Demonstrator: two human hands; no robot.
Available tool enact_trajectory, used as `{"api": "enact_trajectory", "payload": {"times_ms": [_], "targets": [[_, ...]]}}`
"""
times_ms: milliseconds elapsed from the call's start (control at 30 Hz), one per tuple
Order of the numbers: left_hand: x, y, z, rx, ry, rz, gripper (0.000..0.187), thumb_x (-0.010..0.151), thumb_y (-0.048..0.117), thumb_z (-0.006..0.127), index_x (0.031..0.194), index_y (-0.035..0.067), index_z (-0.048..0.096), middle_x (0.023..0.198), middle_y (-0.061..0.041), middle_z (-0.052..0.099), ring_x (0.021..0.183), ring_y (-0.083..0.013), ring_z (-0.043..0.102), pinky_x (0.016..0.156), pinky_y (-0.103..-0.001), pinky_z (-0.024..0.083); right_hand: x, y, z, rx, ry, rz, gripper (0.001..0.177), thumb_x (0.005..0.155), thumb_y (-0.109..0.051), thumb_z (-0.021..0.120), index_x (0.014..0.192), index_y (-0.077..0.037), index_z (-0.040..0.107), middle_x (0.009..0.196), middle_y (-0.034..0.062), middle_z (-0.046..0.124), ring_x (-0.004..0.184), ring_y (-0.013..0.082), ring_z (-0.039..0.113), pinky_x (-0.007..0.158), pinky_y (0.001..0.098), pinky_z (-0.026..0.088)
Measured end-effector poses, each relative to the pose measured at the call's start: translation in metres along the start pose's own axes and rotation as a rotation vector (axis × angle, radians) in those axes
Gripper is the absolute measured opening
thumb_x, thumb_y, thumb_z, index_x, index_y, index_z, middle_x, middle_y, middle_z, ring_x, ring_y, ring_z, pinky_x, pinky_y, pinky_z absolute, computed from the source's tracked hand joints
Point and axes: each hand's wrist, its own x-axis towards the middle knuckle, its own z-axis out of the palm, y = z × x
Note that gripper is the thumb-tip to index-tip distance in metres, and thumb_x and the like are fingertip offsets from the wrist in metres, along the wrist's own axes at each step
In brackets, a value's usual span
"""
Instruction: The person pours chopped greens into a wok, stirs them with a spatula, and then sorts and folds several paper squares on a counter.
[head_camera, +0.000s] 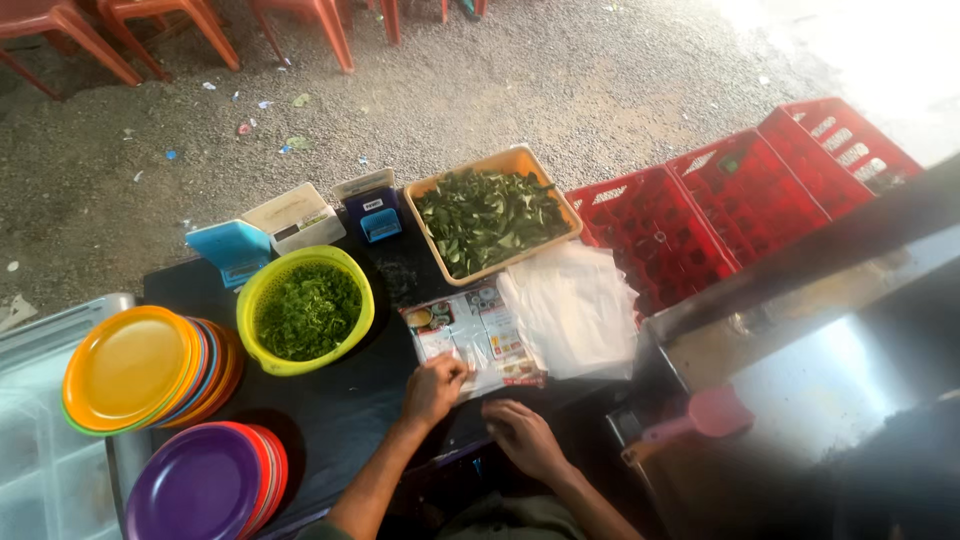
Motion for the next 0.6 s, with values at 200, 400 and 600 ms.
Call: {"api": "enact_trajectory", "payload": {"times_ms": [200, 400, 600], "targets": [[0.013, 0.037, -0.027, -0.049, -0.148, -0.114, 0.013, 0.083, 0.016, 0.076, 0.085, 0.005, 0.071, 0.093, -0.01, 0.071, 0.085, -0.0329, 0.071, 0.073, -0.044, 0.056, 0.056, 0.016, 0.022, -0.307, 0.119, -0.215, 0.042, 0.082, -0.016, 0.075, 0.122, -0.004, 0.069, 0.118, 0.019, 0.069, 0.106, 0.0386, 0.068, 0.09, 0.0465, 0.053], [0.009, 0.034, -0.031, -0.039, -0.172, -0.102, 0.011, 0.083, 0.015, 0.077, 0.084, 0.006, 0.072, 0.09, -0.009, 0.071, 0.083, -0.0313, 0.071, 0.072, -0.043, 0.055, 0.079, 0.041, 0.014, -0.315, -0.032, -0.103, 0.03, 0.081, -0.025, 0.08, 0.108, -0.012, 0.078, 0.097, 0.0157, 0.076, 0.093, 0.0331, 0.072, 0.082, 0.0449, 0.054], [0.007, 0.031, -0.027, -0.098, -0.174, -0.182, 0.014, 0.085, 0.019, 0.077, 0.083, 0.006, 0.072, 0.09, -0.007, 0.072, 0.08, -0.028, 0.072, 0.072, -0.042, 0.056, 0.078, 0.034, 0.02, -0.303, 0.0, -0.072, 0.026, 0.078, -0.025, 0.079, 0.102, -0.014, 0.079, 0.09, 0.0151, 0.076, 0.086, 0.0335, 0.073, 0.077, 0.0455, 0.056]]}}
